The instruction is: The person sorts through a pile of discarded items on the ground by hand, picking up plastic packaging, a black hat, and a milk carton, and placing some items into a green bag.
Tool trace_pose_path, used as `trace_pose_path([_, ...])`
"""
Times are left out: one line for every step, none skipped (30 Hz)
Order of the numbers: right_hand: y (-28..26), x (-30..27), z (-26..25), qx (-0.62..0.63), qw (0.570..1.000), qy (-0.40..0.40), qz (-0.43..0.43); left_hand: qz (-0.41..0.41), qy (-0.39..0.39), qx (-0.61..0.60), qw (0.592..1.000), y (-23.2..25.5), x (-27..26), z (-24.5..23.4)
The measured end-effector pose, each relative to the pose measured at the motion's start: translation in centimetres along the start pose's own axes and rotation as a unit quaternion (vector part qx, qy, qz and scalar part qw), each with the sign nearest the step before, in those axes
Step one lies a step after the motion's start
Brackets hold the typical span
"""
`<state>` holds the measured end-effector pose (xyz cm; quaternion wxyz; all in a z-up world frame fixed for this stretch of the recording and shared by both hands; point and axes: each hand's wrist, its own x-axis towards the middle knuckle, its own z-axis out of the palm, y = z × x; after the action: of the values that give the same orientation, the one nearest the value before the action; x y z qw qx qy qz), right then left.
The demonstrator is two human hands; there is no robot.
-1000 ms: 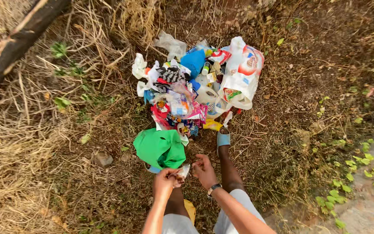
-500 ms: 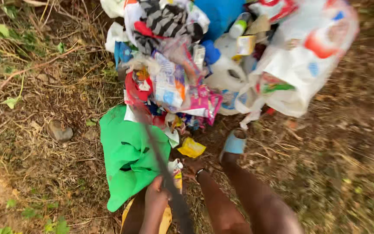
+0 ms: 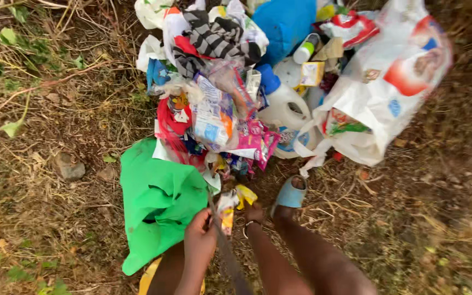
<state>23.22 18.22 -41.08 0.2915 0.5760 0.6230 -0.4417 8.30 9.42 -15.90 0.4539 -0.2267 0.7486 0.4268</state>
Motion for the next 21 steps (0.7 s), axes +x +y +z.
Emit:
trace_pose_path([-0.6, -1.2, -1.6, 0.024, 1.0, 0.009, -0.007, 0.048, 0.024, -0.03, 0.998, -0.3, 0.5, 0.3])
trace_pose_path([-1.3, -2.6, -3.5, 0.05, 0.998, 0.02, -0.016, 0.096, 0.047, -0.061, 0.992, -0.5, 0.8, 0.6])
trace_pose_path([-2.4, -4.0, -5.5, 0.071, 0.997, 0.031, -0.027, 0.098, 0.051, -0.068, 0.992, -0.6, 0.7, 0.9])
trace_pose_path([-3.6, -5.2, -7.7, 0.099, 0.993, 0.041, -0.041, 0.086, 0.074, -0.039, 0.993, -0.6, 0.6, 1.3])
trace_pose_path([-5.1, -6.8, -9.4, 0.135, 0.988, 0.05, -0.049, 0.073, 0.095, -0.004, 0.993, -0.4, 0.3, 1.0])
trace_pose_path([-6.6, -8.2, -11.1, 0.17, 0.982, 0.056, -0.062, 0.075, 0.098, -0.005, 0.992, 0.0, 0.0, 0.8])
trace_pose_path([-8.0, -9.7, -13.1, 0.203, 0.974, 0.063, -0.073, 0.101, 0.116, -0.012, 0.988, 0.7, -0.3, 1.1])
trace_pose_path([-9.2, -11.2, -14.9, 0.232, 0.967, 0.069, -0.084, 0.126, 0.134, -0.019, 0.983, 1.4, -0.6, 1.4])
trace_pose_path([-10.5, -12.5, -16.2, 0.262, 0.958, 0.072, -0.097, 0.129, 0.132, -0.02, 0.983, 2.2, -0.8, 1.6])
trace_pose_path([-11.7, -13.3, -17.6, 0.288, 0.948, 0.074, -0.111, 0.141, 0.126, -0.046, 0.981, 3.0, -1.0, 2.0])
trace_pose_path([-12.9, -13.8, -18.7, 0.31, 0.939, 0.079, -0.128, 0.154, 0.119, -0.071, 0.978, 4.1, -0.9, 2.5])
trace_pose_path([-14.1, -14.0, -19.6, 0.331, 0.929, 0.078, -0.145, 0.158, 0.118, -0.072, 0.978, 5.2, -0.6, 3.0])
trace_pose_path([-14.7, -14.6, -19.9, 0.349, 0.92, 0.068, -0.167, 0.144, 0.072, -0.12, 0.98, 5.9, -0.7, 3.5])
trace_pose_path([-15.2, -14.9, -20.3, 0.373, 0.908, 0.055, -0.184, 0.129, 0.027, -0.168, 0.977, 6.6, -0.7, 3.9])
trace_pose_path([-15.5, -15.3, -20.8, 0.374, 0.908, 0.054, -0.182, 0.128, 0.028, -0.166, 0.977, 7.1, -0.8, 4.1])
trace_pose_path([-15.8, -15.6, -21.4, 0.448, 0.878, 0.012, -0.17, 0.124, -0.017, -0.178, 0.976, 7.5, -0.8, 4.3])
trace_pose_path([-16.2, -15.8, -22.0, 0.517, 0.841, -0.028, -0.157, 0.119, -0.063, -0.19, 0.973, 7.9, -0.8, 4.5])
trace_pose_path([-16.6, -16.0, -22.3, 0.518, 0.841, -0.027, -0.155, 0.118, -0.064, -0.189, 0.973, 8.2, -0.7, 4.3])
trace_pose_path([-16.8, -16.4, -22.5, 0.513, 0.846, -0.04, -0.14, 0.062, -0.096, -0.208, 0.971, 8.1, -0.7, 4.2])
trace_pose_path([-16.8, -16.7, -22.7, 0.508, 0.851, -0.053, -0.124, 0.005, -0.128, -0.226, 0.966, 7.9, -0.7, 4.2])
trace_pose_path([-16.9, -16.9, -22.7, 0.51, 0.85, -0.051, -0.123, 0.006, -0.13, -0.223, 0.966, 7.7, -0.6, 4.2])
